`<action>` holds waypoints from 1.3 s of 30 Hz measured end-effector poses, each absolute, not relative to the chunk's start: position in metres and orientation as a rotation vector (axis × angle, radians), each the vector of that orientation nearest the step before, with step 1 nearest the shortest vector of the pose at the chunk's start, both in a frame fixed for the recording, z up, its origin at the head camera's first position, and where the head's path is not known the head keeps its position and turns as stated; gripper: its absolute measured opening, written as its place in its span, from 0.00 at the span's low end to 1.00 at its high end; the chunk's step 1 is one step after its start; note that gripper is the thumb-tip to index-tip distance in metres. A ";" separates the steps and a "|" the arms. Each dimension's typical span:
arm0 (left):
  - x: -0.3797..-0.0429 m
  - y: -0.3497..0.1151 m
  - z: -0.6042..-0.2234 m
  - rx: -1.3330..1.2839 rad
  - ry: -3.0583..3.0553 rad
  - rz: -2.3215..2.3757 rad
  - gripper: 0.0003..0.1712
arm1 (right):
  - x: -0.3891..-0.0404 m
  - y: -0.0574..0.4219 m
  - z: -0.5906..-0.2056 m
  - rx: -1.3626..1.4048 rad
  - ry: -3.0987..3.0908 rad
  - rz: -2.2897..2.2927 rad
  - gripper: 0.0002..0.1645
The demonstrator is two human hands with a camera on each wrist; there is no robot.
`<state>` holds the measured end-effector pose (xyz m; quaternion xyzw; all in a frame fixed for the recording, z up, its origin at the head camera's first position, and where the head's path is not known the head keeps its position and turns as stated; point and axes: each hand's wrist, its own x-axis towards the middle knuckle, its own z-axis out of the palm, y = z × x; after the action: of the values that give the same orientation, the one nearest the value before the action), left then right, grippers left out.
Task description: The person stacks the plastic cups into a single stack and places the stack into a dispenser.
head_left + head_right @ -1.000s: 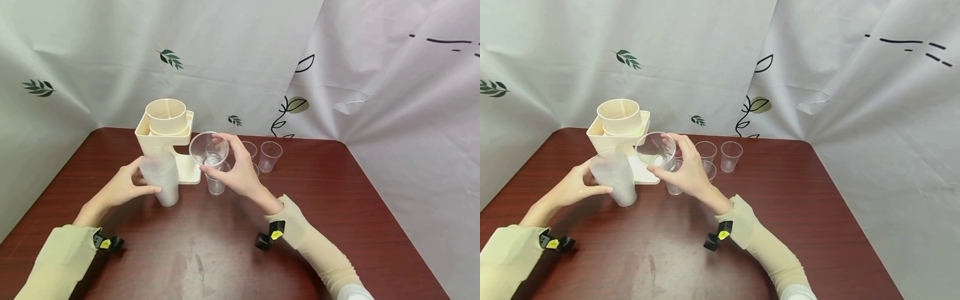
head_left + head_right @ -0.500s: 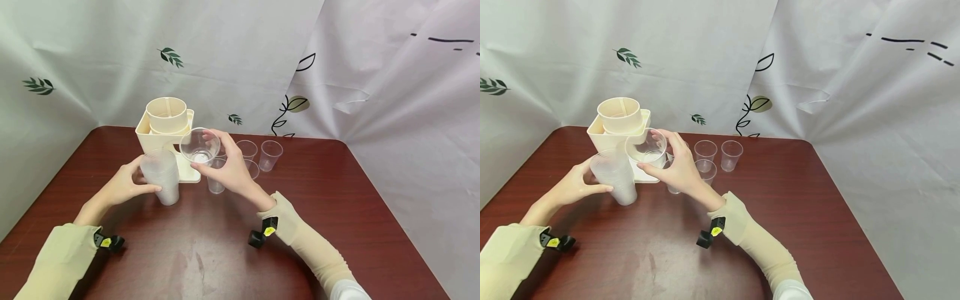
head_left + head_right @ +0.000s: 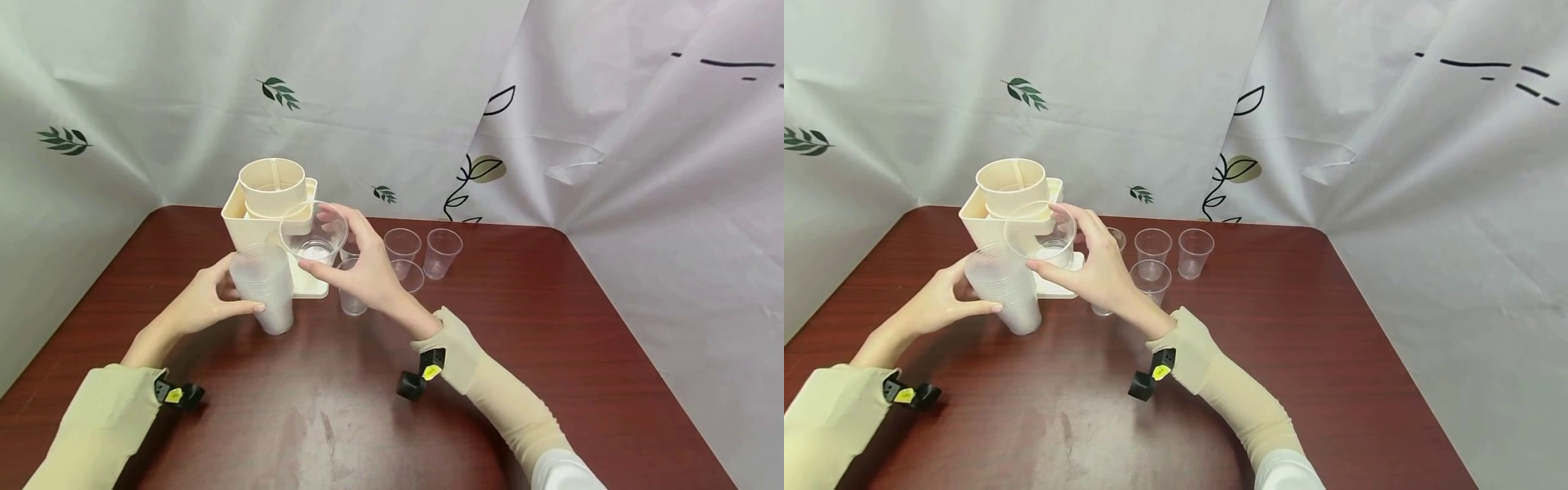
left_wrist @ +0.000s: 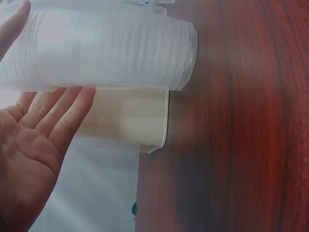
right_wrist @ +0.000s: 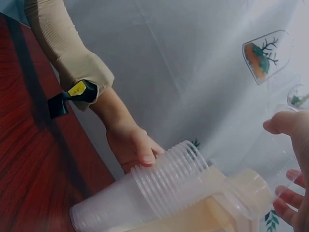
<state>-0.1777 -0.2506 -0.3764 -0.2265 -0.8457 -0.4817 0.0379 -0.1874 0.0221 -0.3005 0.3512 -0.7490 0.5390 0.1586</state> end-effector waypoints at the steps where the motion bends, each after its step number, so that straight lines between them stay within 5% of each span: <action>1: -0.178 -0.251 -0.377 -0.695 -2.596 -1.477 0.46 | -0.188 0.021 -0.300 1.007 -2.145 1.535 0.43; 39: -0.181 -0.254 -0.379 -0.731 -2.593 -1.464 0.45 | -0.190 -0.008 -0.287 1.086 -2.120 1.636 0.43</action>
<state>-0.1805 -0.2536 -0.3789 -0.2383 -0.8450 -0.4772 0.0376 -0.1902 -0.0077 -0.2872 0.3729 -0.7278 0.5617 0.1256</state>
